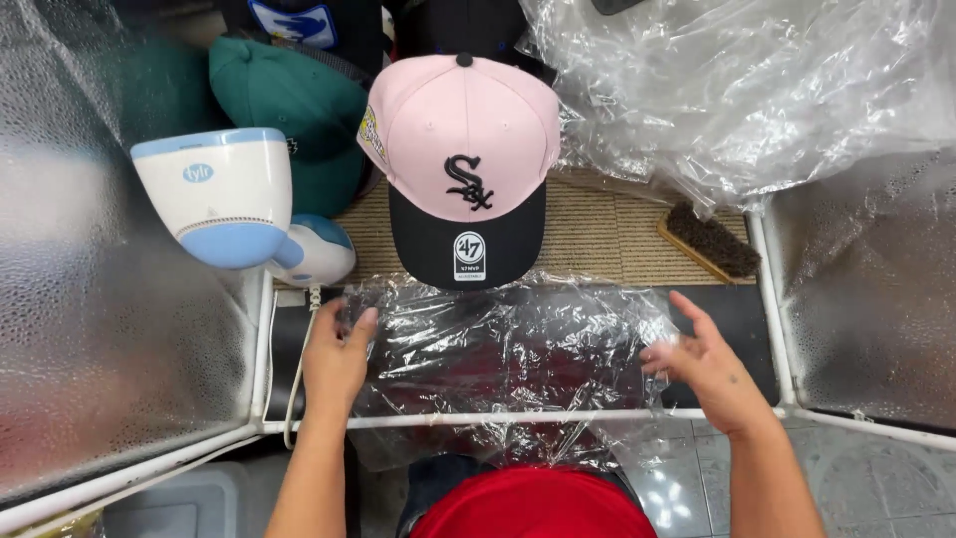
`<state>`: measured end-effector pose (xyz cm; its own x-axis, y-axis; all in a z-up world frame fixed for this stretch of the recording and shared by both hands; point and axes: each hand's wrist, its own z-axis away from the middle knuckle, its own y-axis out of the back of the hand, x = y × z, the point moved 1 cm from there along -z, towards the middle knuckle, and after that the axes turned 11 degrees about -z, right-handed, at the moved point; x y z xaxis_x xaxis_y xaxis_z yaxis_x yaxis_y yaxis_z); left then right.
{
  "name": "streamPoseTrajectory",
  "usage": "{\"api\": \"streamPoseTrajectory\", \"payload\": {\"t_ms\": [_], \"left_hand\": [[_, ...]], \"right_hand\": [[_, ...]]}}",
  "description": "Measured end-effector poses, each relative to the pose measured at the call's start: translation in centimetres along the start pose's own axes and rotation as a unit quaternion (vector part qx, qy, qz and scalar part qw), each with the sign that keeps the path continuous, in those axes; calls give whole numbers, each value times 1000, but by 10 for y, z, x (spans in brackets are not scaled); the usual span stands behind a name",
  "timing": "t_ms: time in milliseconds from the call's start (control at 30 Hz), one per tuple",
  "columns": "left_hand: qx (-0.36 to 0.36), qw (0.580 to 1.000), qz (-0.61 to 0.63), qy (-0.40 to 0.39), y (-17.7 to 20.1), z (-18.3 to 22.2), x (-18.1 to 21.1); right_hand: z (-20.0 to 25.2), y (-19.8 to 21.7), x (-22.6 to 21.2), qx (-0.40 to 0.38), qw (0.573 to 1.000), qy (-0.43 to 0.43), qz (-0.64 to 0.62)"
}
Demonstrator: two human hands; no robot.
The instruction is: Steaming a pink cap with a handheld steamer, brushing it, and then placing it into a plastic bag for packaging.
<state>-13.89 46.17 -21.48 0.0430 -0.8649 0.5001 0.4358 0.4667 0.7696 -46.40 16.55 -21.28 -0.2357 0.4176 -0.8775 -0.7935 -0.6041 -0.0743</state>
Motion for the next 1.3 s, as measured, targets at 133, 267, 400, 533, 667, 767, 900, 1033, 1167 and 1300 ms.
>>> {"api": "streamPoseTrajectory", "payload": {"t_ms": [133, 267, 400, 533, 667, 767, 900, 1033, 1167, 1300], "left_hand": [[24, 997, -39, -58, -17, -29, -22], [95, 993, -9, -64, -23, -61, -26], [131, 988, 19, -75, -35, -58, -13], [111, 991, 67, -39, -14, -19, -6], [169, 984, 46, -44, -21, 44, -58], [187, 980, 31, -60, -51, 80, -99], [318, 941, 44, -102, -61, 113, -86], [203, 969, 126, 67, -96, 133, -131], [100, 982, 126, 96, -118, 123, -156], [84, 975, 181, 98, -107, 119, -140]], "right_hand": [[-26, 16, 27, -20, 994, 85, -63], [-63, 20, 9, 35, 989, 90, -113], [-88, 18, -2, 106, 990, 41, -79], [-90, 30, 2, 58, 991, 26, -122], [-88, 30, 13, 97, 990, 29, -97], [-70, 17, 4, 139, 988, 35, -49], [-54, 18, 13, 192, 977, 88, 41], [-18, 10, 17, 223, 968, 111, 32], [22, -1, 16, 195, 966, 124, 116], [62, -7, 23, 196, 967, 45, 153]]}}
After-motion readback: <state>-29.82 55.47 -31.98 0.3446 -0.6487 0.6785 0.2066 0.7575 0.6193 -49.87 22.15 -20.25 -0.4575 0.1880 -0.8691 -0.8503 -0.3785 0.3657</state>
